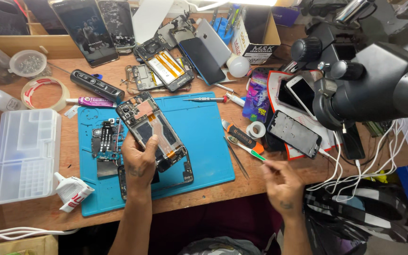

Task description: The person cleans a disassembled smartphone frame with a toothbrush, then handles a screen assembly and a metal frame, aligning and inspecting components on a cluttered workbench. The person uses a toothbrush and a metal tool to clean and adjust parts of the phone.

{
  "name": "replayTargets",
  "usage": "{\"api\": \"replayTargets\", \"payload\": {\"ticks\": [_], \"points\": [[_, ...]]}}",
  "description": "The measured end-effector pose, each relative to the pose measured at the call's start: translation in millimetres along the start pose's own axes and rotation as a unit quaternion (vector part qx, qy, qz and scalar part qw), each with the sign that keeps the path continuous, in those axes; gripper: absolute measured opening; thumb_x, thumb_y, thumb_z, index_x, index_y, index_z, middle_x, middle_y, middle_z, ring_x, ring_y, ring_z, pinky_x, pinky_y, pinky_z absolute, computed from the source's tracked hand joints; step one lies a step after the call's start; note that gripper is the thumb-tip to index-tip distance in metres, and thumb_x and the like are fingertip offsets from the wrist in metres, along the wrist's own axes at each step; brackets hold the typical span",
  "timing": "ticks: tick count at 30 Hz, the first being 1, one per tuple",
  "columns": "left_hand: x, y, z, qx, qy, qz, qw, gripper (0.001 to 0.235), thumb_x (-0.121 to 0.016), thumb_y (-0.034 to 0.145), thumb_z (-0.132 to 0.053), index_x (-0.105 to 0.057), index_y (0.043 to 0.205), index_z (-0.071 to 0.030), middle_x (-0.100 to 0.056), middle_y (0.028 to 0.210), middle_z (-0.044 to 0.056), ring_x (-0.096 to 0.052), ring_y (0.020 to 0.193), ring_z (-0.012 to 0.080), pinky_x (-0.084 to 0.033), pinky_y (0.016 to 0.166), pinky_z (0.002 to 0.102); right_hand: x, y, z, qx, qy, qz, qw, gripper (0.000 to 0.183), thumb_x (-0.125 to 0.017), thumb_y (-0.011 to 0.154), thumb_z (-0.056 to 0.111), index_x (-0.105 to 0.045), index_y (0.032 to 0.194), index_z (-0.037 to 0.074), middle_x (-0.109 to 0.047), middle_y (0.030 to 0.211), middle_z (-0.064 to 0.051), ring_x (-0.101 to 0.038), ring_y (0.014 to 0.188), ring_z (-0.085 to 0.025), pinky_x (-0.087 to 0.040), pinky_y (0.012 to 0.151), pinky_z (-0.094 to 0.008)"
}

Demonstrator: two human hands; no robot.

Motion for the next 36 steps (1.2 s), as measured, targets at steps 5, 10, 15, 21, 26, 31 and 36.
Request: {"api": "replayTargets", "payload": {"ticks": [5,10,15,21,26,31,36], "points": [[5.1,0.7,-8.0,-0.023,0.048,-0.022,0.998,0.029,-0.059,0.092,-0.011,-0.062,0.117,0.003,-0.073,0.103,0.013,-0.071,0.093,0.0189,-0.058,0.089,0.032,-25.1,6.8,20.3,0.056,-0.032,0.070,0.995,0.018,-0.082,0.079,0.009,-0.073,0.094,0.004,-0.071,0.083,-0.007,-0.065,0.073,-0.019,-0.052,0.066,-0.031],[-1.0,2.5,-18.9,-0.028,0.070,-0.044,0.996,0.029,-0.059,0.092,-0.012,-0.061,0.117,0.003,-0.072,0.102,0.013,-0.071,0.092,0.0195,-0.059,0.087,0.034,-38.8,16.5,30.8,0.078,-0.030,0.084,0.993,0.020,-0.081,0.078,0.008,-0.073,0.095,0.003,-0.071,0.085,-0.008,-0.065,0.077,-0.022,-0.051,0.073,-0.035],[-21.2,-15.0,-28.5,0.043,0.077,-0.022,0.996,0.025,-0.059,0.091,-0.012,-0.065,0.112,0.002,-0.073,0.098,0.011,-0.073,0.086,0.0185,-0.061,0.081,0.033,-48.1,19.6,40.2,0.112,-0.008,0.072,0.991,0.019,-0.080,0.080,0.007,-0.073,0.098,0.004,-0.071,0.091,-0.008,-0.064,0.084,-0.023,-0.050,0.078,-0.036],[-30.3,-41.7,-31.1,0.069,0.052,-0.018,0.996,0.024,-0.058,0.091,-0.008,-0.065,0.112,0.002,-0.073,0.096,0.011,-0.070,0.085,0.0161,-0.059,0.079,0.033,-64.7,22.5,58.6,0.159,0.043,0.102,0.981,0.025,-0.080,0.081,0.010,-0.072,0.104,0.004,-0.070,0.099,-0.011,-0.066,0.094,-0.027,-0.053,0.085,-0.038],[1.0,-71.8,-29.9,0.026,-0.033,-0.030,0.999,0.028,-0.060,0.091,-0.007,-0.062,0.117,0.003,-0.069,0.100,0.007,-0.066,0.090,0.0129,-0.056,0.082,0.029,-92.5,24.7,90.1,0.233,0.088,0.231,0.941,0.056,-0.087,0.075,0.020,-0.064,0.123,0.004,-0.065,0.119,-0.016,-0.061,0.111,-0.033,-0.049,0.097,-0.043],[91.8,-99.0,-39.8,0.052,-0.017,-0.146,0.988,0.025,-0.064,0.092,-0.008,-0.062,0.114,0.005,-0.067,0.096,0.006,-0.062,0.081,0.0114,-0.053,0.075,0.029,-112.8,35.6,111.6,0.261,0.070,0.345,0.899,0.086,-0.091,0.068,0.029,-0.051,0.141,0.007,-0.056,0.139,-0.016,-0.051,0.129,-0.034,-0.044,0.107,-0.046],[129.8,-120.7,-50.1,0.032,-0.022,-0.171,0.984,0.032,-0.060,0.093,-0.010,-0.061,0.122,0.003,-0.069,0.102,0.006,-0.063,0.088,0.0096,-0.053,0.081,0.027,-142.1,33.9,133.7,0.318,0.037,0.417,0.850,0.092,-0.089,0.065,0.032,-0.048,0.143,0.007,-0.053,0.142,-0.013,-0.048,0.130,-0.032,-0.037,0.110,-0.048]]}}
Point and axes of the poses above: each hand's wrist, its own y-axis towards the middle knuckle, its own x-axis out of the back of the hand, z = x × y, the point moved 6 cm from there along y, towards the middle knuckle
